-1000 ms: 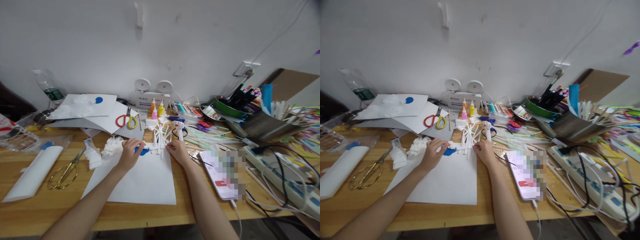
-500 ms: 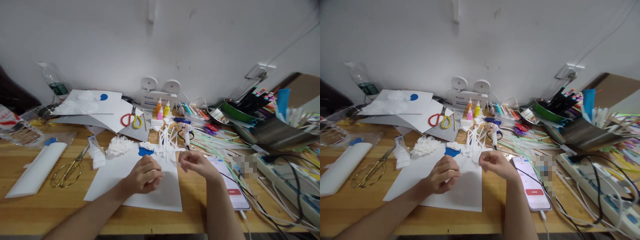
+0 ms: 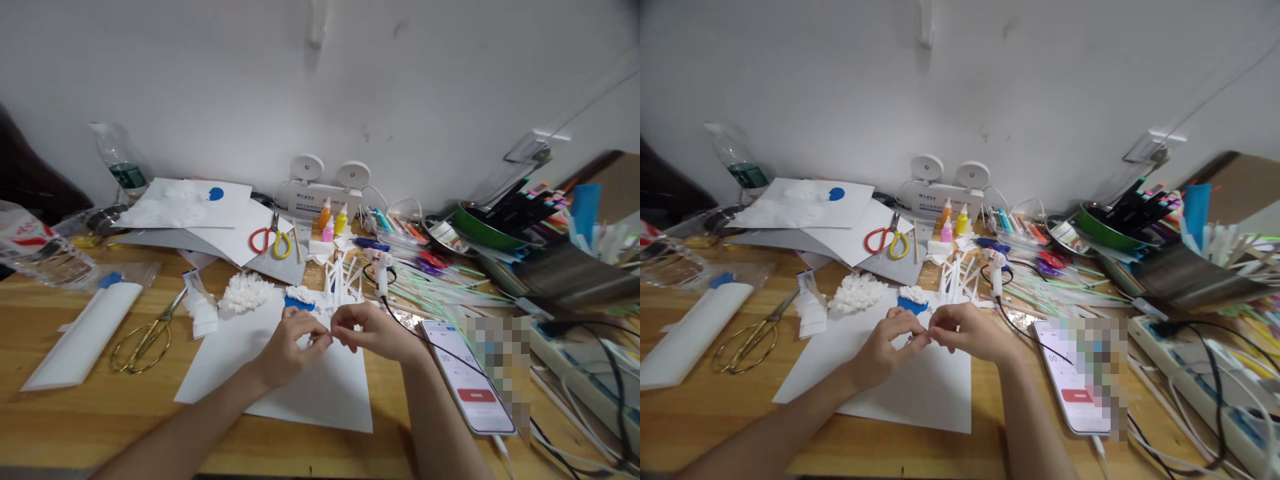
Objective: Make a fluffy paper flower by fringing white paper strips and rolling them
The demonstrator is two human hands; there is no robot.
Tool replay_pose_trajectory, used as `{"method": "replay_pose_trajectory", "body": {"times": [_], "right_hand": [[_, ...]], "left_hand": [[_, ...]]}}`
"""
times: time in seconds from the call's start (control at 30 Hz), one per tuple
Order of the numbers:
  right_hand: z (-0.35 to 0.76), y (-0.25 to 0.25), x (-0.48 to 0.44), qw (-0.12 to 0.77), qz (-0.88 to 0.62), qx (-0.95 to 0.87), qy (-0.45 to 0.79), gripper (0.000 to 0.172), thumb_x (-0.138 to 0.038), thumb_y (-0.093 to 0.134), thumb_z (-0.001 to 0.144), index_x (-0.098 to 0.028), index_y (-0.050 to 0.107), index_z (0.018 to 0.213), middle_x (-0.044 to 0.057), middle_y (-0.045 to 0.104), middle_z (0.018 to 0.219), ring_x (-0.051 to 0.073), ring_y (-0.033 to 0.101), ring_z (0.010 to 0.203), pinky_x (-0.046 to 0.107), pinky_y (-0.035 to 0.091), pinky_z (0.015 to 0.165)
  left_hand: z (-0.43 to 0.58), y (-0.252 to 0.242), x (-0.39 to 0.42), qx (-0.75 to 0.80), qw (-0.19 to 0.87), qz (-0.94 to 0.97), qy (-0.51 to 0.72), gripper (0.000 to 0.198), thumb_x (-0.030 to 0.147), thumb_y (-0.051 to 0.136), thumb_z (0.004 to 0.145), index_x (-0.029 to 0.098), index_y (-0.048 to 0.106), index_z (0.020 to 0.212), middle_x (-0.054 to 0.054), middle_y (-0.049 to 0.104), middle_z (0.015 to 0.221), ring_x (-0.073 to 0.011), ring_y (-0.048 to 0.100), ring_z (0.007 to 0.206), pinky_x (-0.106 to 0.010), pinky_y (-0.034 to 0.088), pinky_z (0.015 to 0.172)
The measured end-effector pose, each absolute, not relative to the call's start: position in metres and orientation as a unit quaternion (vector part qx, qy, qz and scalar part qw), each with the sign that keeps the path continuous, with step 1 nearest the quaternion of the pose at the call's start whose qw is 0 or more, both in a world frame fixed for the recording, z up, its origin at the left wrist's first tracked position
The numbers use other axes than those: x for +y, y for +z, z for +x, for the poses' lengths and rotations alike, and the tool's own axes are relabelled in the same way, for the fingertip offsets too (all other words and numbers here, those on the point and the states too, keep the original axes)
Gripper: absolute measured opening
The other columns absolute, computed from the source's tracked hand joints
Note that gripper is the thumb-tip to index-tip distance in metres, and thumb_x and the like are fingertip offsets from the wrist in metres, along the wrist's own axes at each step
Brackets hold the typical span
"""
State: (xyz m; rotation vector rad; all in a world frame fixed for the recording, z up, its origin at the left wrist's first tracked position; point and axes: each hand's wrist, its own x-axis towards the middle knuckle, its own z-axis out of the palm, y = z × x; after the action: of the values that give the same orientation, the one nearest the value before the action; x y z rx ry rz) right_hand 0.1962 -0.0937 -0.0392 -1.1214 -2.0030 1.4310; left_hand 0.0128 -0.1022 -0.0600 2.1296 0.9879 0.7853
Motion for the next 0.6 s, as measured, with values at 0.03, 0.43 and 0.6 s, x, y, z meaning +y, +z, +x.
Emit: {"method": "replay_pose_trajectory", "body": {"times": [0.03, 0.43, 0.6], "right_hand": [[0.196, -0.042, -0.093, 0.228, -0.409, -0.718, 0.514, 0.024, -0.038, 0.048, 0.078, -0.014, 0.055, 0.076, 0.000, 0.053, 0.059, 0.007, 0.049, 0.048, 0.019, 0.039, 0.047], [0.189, -0.064, -0.098, 0.259, -0.439, -0.714, 0.480, 0.019, -0.031, 0.048, 0.078, -0.014, 0.055, 0.073, -0.001, 0.050, 0.057, 0.008, 0.045, 0.051, 0.020, 0.036, 0.050], [0.189, -0.068, -0.098, 0.270, -0.440, -0.715, 0.472, 0.019, -0.031, 0.048, 0.078, -0.014, 0.055, 0.073, 0.000, 0.051, 0.061, 0.008, 0.044, 0.054, 0.020, 0.036, 0.051]], "left_hand": [[0.013, -0.060, -0.101, 0.383, 0.324, 0.811, 0.300, 0.017, 0.024, 0.046, 0.078, 0.018, 0.056, 0.065, 0.004, 0.055, 0.062, -0.0100, 0.047, 0.063, -0.028, 0.029, 0.073], [0.013, -0.071, -0.096, 0.414, 0.262, 0.825, 0.280, 0.012, 0.021, 0.047, 0.075, 0.017, 0.053, 0.065, 0.004, 0.053, 0.058, -0.0102, 0.047, 0.061, -0.031, 0.028, 0.079], [0.013, -0.068, -0.093, 0.422, 0.320, 0.801, 0.281, 0.013, 0.030, 0.051, 0.074, 0.019, 0.057, 0.071, 0.003, 0.059, 0.067, -0.0135, 0.051, 0.072, -0.030, 0.031, 0.079]]}}
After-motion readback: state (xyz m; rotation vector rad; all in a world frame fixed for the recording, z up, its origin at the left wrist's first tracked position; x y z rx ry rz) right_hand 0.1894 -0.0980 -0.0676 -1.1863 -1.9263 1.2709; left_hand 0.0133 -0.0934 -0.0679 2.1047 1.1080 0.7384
